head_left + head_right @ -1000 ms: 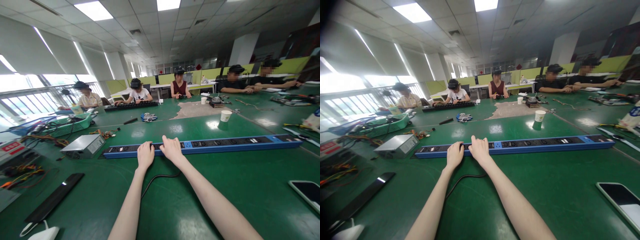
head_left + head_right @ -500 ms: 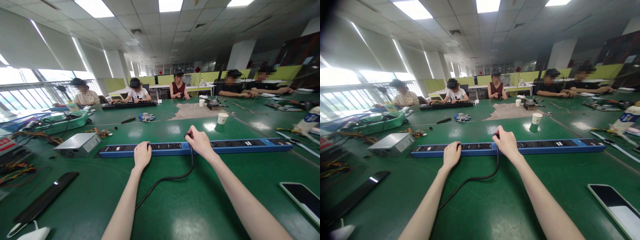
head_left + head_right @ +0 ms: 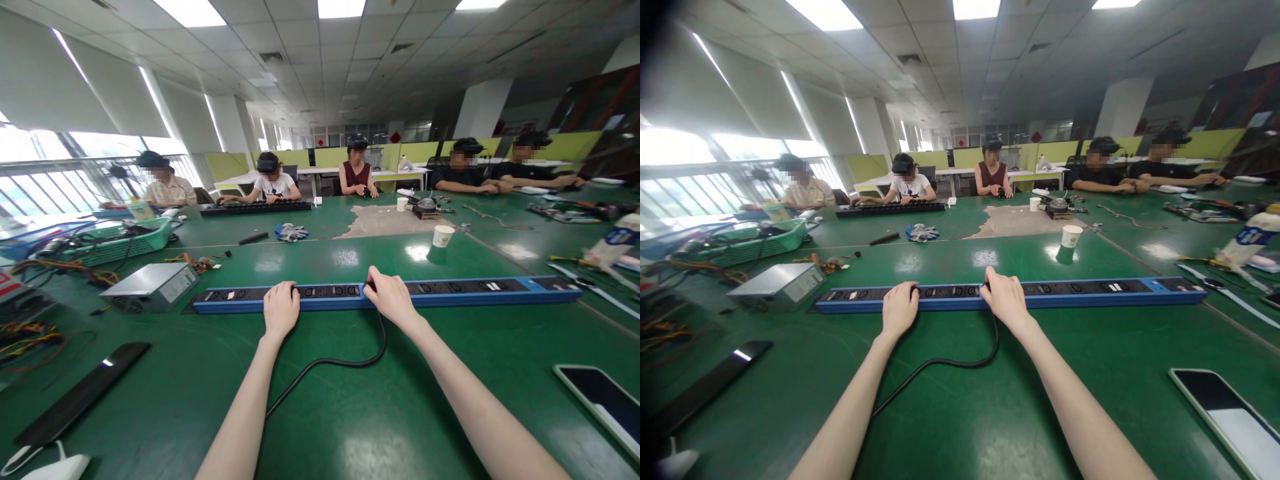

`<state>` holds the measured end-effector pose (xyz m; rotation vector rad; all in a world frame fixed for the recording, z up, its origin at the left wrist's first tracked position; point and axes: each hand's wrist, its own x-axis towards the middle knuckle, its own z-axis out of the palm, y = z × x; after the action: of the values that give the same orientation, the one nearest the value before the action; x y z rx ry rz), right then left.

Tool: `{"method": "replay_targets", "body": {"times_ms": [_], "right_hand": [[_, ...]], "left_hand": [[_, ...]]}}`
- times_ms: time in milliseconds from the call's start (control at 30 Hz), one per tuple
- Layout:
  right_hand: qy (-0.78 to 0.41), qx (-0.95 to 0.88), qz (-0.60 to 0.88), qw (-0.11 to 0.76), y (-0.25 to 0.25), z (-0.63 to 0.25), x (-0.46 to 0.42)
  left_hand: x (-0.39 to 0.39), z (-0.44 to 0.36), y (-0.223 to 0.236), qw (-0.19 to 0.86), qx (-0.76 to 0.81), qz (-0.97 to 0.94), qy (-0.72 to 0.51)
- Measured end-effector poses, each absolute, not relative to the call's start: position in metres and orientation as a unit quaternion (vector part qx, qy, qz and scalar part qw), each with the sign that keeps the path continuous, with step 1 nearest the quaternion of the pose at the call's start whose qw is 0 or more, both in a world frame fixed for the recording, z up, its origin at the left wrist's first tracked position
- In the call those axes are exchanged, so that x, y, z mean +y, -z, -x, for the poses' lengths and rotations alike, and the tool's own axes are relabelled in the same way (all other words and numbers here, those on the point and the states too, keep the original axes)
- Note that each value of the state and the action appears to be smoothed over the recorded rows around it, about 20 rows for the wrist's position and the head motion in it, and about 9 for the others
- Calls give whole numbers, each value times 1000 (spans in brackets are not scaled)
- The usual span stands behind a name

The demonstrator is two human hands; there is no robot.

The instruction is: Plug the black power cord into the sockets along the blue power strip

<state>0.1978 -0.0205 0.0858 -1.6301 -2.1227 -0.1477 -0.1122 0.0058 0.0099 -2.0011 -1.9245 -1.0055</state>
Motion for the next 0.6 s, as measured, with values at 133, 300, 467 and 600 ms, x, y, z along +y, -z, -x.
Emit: {"method": "replay_targets", "body": {"times_ms": [133, 300, 467, 600], "right_hand": [[67, -757, 624, 180, -90, -185, -22], [67, -746, 648, 141, -88, -179, -22], [61, -749, 644, 144, -79, -181, -22], [76, -752, 638, 148, -78, -180, -20]], "left_hand": [[7, 112, -7, 108, -649, 675, 334], [8, 111, -7, 116, -653, 670, 332], [8, 110, -6, 120, -648, 672, 338], [8, 110, -5, 123, -645, 671, 343]]}}
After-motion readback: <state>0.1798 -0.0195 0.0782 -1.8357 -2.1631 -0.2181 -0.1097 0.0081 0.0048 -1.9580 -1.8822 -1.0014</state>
